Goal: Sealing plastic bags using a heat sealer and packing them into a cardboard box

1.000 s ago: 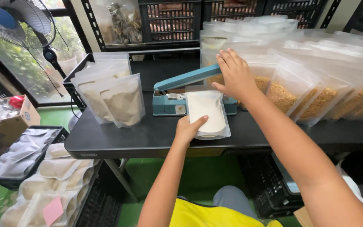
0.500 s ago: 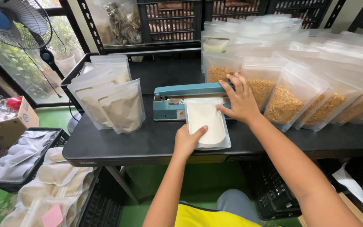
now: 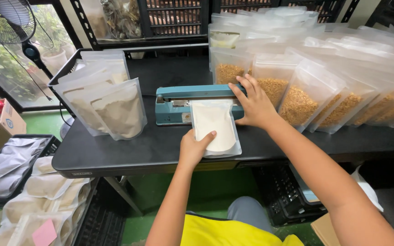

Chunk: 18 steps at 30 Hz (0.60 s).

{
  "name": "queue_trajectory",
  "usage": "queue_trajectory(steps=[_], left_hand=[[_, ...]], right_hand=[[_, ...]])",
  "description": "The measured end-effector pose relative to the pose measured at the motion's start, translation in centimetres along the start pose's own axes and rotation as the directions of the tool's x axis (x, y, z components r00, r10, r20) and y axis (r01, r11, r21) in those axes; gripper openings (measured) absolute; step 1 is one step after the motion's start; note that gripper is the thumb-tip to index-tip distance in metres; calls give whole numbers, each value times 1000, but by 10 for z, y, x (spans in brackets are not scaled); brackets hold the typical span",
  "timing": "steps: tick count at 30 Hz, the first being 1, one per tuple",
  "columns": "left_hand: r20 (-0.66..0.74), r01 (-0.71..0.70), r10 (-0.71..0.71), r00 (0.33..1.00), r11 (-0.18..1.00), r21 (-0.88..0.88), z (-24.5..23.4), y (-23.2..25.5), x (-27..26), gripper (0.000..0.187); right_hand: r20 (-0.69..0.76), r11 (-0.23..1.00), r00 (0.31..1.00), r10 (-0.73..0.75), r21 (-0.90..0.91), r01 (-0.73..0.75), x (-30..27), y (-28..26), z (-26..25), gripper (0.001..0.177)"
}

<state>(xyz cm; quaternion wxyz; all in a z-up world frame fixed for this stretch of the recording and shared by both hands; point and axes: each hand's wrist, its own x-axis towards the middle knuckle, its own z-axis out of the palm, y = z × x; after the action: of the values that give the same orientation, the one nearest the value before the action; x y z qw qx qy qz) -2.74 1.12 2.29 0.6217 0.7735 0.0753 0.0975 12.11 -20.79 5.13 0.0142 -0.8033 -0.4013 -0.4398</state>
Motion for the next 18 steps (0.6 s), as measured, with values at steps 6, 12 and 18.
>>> queue_trajectory(steps=[6,12,18], left_hand=[[8,-3,3,1000,1000,3,1,-5,3,80],[8,-5,5,1000,1000,11,-1,-3,3,80],[13,0,0,1000,1000,-7,-3,1,-1,82]], right_hand=[[-18,994,997,74,-81,-75,0,-8,7,127],[-33,991,997,74,-109,-77,0,-8,9,130],[-35,988,996,82,-132,-86,-1,-10,11,126]])
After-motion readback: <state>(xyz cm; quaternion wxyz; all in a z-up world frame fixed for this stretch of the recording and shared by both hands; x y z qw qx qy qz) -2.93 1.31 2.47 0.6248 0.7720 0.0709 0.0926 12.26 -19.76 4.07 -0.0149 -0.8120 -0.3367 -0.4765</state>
